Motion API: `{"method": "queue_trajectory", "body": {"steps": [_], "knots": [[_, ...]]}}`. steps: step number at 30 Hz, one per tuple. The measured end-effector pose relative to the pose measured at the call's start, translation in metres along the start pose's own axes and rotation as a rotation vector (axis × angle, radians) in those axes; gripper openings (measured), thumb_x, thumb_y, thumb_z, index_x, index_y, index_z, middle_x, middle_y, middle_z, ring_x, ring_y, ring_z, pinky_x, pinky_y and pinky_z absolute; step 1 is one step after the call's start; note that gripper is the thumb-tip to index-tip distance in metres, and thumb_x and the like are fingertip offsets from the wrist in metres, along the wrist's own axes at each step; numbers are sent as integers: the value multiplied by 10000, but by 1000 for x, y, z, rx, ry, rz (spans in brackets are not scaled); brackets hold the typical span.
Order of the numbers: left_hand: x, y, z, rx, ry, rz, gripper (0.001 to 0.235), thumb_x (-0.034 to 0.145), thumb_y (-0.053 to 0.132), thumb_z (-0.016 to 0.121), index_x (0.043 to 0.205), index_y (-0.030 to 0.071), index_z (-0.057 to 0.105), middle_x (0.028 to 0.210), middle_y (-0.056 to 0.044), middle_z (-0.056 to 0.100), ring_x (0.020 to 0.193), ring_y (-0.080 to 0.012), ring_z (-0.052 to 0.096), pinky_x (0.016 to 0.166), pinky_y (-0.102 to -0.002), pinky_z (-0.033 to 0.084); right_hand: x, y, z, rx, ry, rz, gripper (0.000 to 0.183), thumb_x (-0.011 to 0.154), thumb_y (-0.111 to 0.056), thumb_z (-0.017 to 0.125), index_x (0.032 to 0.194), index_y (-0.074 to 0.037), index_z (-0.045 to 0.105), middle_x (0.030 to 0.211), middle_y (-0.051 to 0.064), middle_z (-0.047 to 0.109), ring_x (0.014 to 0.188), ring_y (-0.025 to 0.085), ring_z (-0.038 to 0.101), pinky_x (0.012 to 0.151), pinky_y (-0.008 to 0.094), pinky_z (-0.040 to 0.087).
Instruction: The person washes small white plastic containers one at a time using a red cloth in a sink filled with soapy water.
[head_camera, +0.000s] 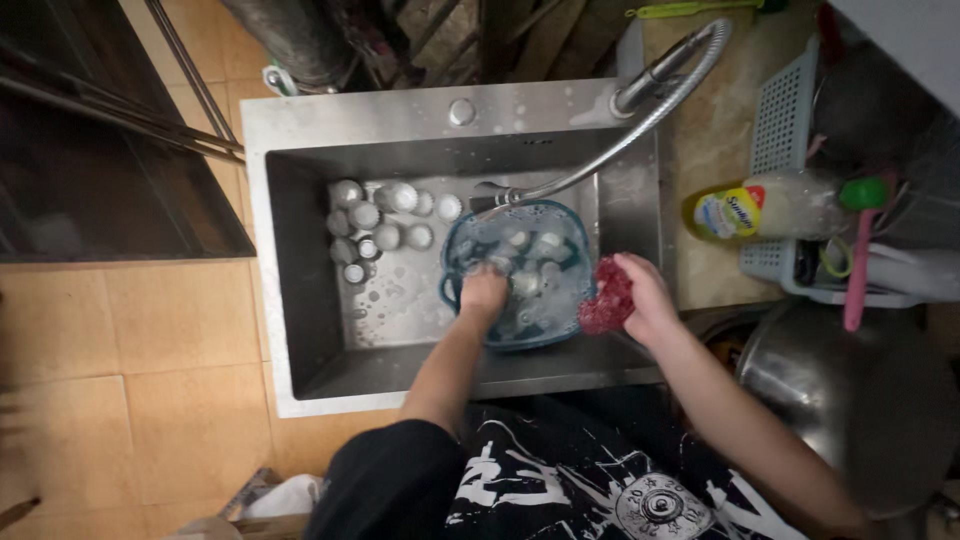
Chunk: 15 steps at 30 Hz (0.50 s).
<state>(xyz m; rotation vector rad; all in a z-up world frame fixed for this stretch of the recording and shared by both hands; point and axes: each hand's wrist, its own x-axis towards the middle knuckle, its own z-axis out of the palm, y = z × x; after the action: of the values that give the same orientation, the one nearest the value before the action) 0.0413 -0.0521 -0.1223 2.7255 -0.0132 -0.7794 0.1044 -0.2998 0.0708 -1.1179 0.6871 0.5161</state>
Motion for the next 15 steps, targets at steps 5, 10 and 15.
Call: {"method": "queue_trajectory", "body": {"steps": [5,10,15], "knots": [[29,11,8,244,-79,36,282,959,206,624,1173,66,744,1329,-187,660,1237,-338,627,925,-450,540,16,6,-28,-10,-84,90,115,979,-204,639,1020,-97,628,913,61,679,796,198,672,715,368,572],[34,-4,-1,156,-342,-14,404,870,301,736,1193,58,713,1277,-153,685,1190,-309,665,964,-436,533,18,11,-35,-29,-49,164,135,980,-223,636,1040,-103,650,926,63,687,773,196,658,693,370,561],[47,-26,-3,-131,-119,-70,250,823,216,706,945,28,815,1052,-214,760,1028,-332,747,919,-428,598,19,4,-28,8,-107,152,165,981,-242,646,1043,-90,654,928,71,697,782,197,655,704,366,560]]}}
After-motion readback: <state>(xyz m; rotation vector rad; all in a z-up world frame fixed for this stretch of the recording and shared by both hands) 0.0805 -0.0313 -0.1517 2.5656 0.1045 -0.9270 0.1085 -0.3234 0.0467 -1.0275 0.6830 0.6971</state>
